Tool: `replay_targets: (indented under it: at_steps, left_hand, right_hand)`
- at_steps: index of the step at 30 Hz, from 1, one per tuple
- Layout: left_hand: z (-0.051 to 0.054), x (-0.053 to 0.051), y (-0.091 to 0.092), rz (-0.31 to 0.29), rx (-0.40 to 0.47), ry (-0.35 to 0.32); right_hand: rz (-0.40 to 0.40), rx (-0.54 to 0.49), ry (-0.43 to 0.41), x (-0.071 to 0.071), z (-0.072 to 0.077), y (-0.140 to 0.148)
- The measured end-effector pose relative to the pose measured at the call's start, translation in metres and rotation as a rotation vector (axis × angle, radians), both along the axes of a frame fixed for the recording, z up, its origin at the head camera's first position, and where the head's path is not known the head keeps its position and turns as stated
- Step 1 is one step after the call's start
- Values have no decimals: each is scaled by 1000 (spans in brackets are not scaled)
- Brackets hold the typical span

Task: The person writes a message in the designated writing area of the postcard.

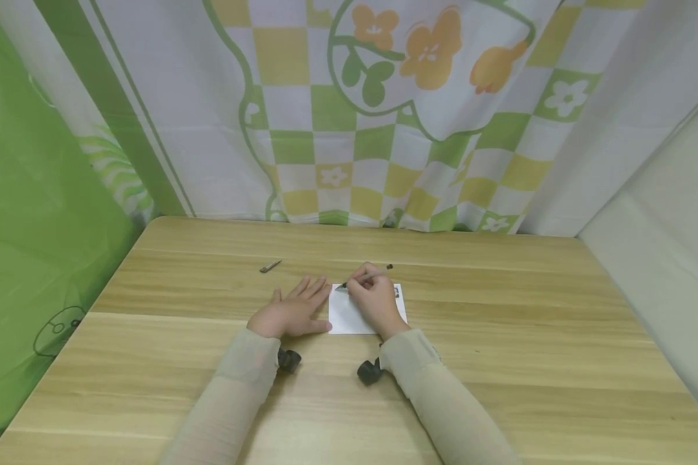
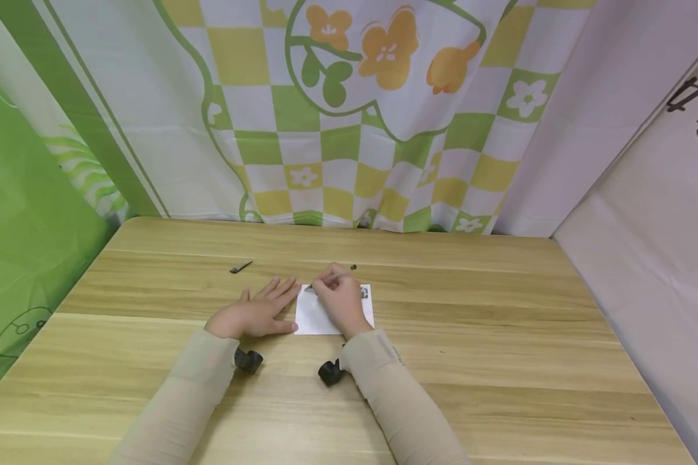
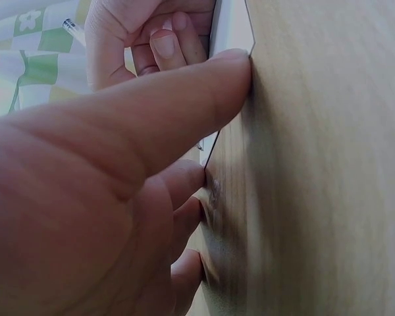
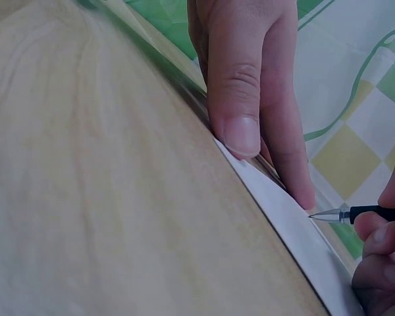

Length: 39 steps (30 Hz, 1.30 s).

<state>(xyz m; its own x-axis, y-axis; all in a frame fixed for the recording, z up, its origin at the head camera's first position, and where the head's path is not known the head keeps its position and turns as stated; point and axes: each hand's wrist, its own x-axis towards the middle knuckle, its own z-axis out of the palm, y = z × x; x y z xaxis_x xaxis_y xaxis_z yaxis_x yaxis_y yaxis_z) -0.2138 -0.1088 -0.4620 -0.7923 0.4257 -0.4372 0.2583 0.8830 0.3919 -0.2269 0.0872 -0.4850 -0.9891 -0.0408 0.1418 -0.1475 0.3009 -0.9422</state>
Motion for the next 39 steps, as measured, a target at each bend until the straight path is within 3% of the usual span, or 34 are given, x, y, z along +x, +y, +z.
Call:
replay_targets:
  at_steps: [11, 19, 23, 28, 39]
  left_hand:
    - [6, 3, 0, -2, 10, -6]
    - [25, 12, 2, -20, 12, -22]
    - [30, 14, 2, -24, 18, -17]
    - [28, 12, 2, -22, 20, -18]
    - [13, 6, 1, -14, 7, -14]
  right_hand:
    - [-23, -7, -2, 0, 0, 0]
    - [-36, -8, 5, 0, 0, -1]
    - [-37, -8, 6, 1, 0, -1]
    - [-33, -9, -1, 1, 1, 0]
    - [-17, -20, 2, 1, 0, 0]
